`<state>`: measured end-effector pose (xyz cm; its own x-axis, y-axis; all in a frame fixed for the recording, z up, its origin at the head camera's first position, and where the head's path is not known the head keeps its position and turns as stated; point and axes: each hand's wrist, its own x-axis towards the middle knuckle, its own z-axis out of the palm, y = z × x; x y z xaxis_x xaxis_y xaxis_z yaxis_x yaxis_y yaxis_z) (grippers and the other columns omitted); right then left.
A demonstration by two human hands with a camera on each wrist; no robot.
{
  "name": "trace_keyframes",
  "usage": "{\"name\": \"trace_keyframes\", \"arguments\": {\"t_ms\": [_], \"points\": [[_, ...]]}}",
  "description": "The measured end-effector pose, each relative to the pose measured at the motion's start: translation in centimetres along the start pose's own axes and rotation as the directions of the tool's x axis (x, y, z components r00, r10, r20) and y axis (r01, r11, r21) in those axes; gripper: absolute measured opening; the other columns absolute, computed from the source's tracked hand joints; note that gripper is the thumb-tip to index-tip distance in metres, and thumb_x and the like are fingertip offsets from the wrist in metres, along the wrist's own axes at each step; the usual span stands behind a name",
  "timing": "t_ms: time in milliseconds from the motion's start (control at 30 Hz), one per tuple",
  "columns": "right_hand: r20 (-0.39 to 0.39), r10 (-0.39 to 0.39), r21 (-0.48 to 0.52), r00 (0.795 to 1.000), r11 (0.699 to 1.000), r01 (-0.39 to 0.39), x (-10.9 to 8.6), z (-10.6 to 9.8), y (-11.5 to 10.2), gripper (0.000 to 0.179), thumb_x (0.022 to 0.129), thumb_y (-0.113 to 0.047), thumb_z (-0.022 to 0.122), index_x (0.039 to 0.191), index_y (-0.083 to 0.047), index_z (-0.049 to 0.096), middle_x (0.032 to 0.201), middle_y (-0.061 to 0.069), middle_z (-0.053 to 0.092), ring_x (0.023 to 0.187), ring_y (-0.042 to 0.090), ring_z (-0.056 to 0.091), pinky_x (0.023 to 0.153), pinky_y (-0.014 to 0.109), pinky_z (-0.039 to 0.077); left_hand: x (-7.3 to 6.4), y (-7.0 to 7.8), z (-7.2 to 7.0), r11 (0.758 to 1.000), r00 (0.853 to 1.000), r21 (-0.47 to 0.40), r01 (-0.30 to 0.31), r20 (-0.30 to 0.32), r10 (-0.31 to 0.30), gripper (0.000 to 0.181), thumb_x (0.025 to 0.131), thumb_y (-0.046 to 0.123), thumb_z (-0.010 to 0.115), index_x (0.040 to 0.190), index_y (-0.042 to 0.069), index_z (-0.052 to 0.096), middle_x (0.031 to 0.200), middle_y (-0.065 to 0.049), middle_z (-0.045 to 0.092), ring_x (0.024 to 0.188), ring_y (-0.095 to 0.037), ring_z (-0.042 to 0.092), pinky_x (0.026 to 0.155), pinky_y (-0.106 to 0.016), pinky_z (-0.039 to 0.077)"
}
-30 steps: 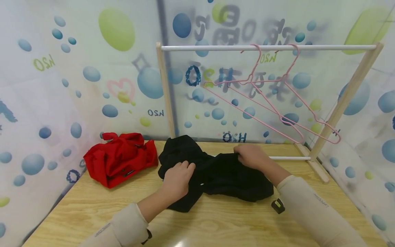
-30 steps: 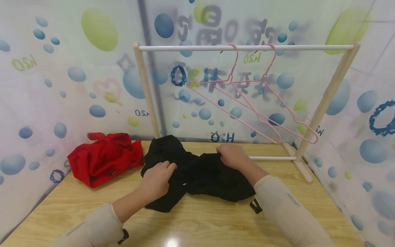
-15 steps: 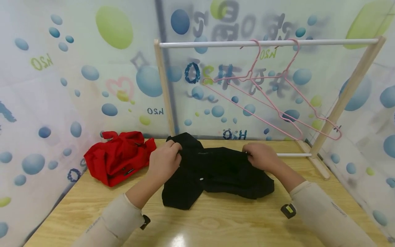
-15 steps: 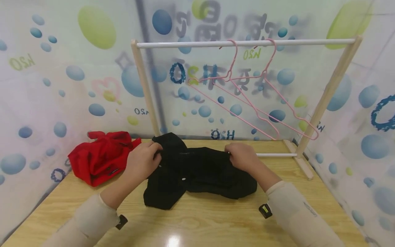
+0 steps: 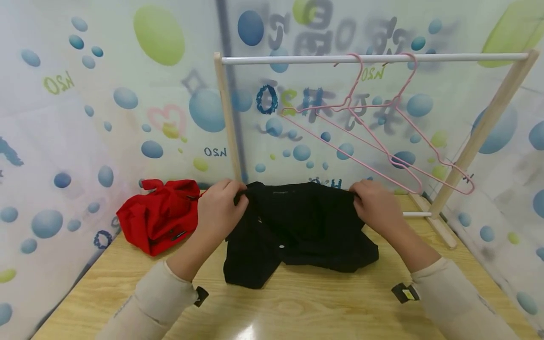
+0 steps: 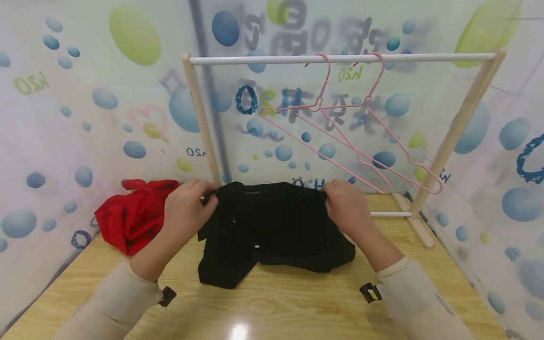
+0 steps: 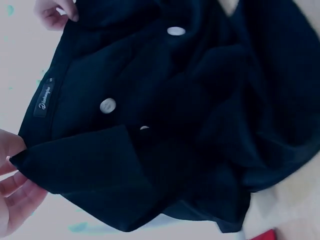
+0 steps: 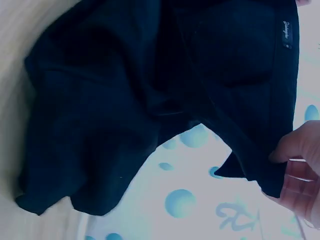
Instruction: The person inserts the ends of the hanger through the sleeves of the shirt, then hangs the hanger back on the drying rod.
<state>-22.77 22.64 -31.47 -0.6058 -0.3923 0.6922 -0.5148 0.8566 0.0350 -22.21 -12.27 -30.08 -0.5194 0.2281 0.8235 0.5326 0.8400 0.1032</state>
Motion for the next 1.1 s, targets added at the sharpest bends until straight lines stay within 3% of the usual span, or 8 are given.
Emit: {"name": "trace_keyframes", "arguments": {"t_ms": [100, 300, 600, 733, 833, 1100], "points": [[-0.075, -0.013, -0.010, 0.997, 1.000, 0.013, 0.2, -1.0, 0.0, 0.014, 0.079, 0.011, 0.064, 0.091, 0.004, 0.065, 0.080, 0.015, 0.062, 0.068, 0.030, 0.058, 0.051, 0.041, 0.049, 0.7, 0.5, -0.6, 1.000, 1.000, -0.028, -0.007, -0.015, 0.007, 0.005, 0.081, 0.005, 0.072, 0.086, 0.007, 0.071, 0.077, -0.007, 0.065, 0.063, -0.025, 0.061, 0.050, -0.035, 0.048], [-0.150, 0.014, -0.054, 0.989, 0.998, -0.022, 0.8, -3.4, 0.0, 0.015, 0.078, 0.011, 0.064, 0.092, 0.003, 0.066, 0.080, 0.017, 0.061, 0.069, 0.034, 0.057, 0.052, 0.045, 0.049, 2.3, 1.8, -2.0, 0.997, 0.998, -0.064, -0.043, -0.048, 0.040, 0.005, 0.082, 0.005, 0.069, 0.087, 0.006, 0.071, 0.077, -0.008, 0.065, 0.062, -0.022, 0.059, 0.050, -0.035, 0.048], [-0.282, 0.025, -0.093, 0.959, 0.994, -0.053, 1.6, -5.9, 0.5, 0.012, 0.081, 0.009, 0.063, 0.091, 0.003, 0.066, 0.079, 0.017, 0.061, 0.069, 0.036, 0.056, 0.049, 0.047, 0.046, 4.1, 2.7, -3.2, 0.990, 0.992, -0.093, -0.102, -0.083, 0.094, 0.007, 0.086, 0.004, 0.071, 0.093, 0.005, 0.073, 0.086, -0.009, 0.068, 0.076, -0.026, 0.063, 0.061, -0.037, 0.054], [-0.343, 0.017, -0.101, 0.939, 0.993, -0.055, 1.5, -5.9, 0.3, 0.011, 0.082, 0.008, 0.062, 0.090, 0.004, 0.066, 0.079, 0.018, 0.060, 0.070, 0.038, 0.056, 0.051, 0.050, 0.047, 4.6, 2.2, -2.8, 0.986, 0.981, -0.044, -0.163, -0.114, 0.157, 0.008, 0.089, 0.004, 0.067, 0.095, 0.004, 0.073, 0.088, -0.010, 0.068, 0.079, -0.028, 0.064, 0.067, -0.040, 0.056], [-0.358, -0.008, -0.093, 0.934, 0.995, -0.027, 1.2, -5.6, 0.2, 0.010, 0.080, 0.009, 0.061, 0.089, 0.005, 0.066, 0.078, 0.019, 0.060, 0.070, 0.039, 0.056, 0.056, 0.051, 0.048, 4.6, 1.3, -2.2, 0.984, 0.976, 0.012, -0.180, -0.119, 0.180, 0.010, 0.091, 0.002, 0.064, 0.095, 0.002, 0.073, 0.087, -0.012, 0.067, 0.077, -0.029, 0.064, 0.063, -0.041, 0.056], [-0.308, -0.069, -0.124, 0.949, 0.992, 0.032, 0.7, -3.7, 0.4, 0.011, 0.077, 0.012, 0.062, 0.087, 0.007, 0.066, 0.077, 0.020, 0.061, 0.062, 0.038, 0.056, 0.050, 0.048, 0.048, 4.0, -1.2, -0.7, 0.994, 0.995, 0.038, -0.098, -0.030, 0.099, 0.015, 0.088, -0.004, 0.062, 0.098, 0.002, 0.072, 0.090, -0.015, 0.067, 0.078, -0.031, 0.064, 0.059, -0.041, 0.055]]}}
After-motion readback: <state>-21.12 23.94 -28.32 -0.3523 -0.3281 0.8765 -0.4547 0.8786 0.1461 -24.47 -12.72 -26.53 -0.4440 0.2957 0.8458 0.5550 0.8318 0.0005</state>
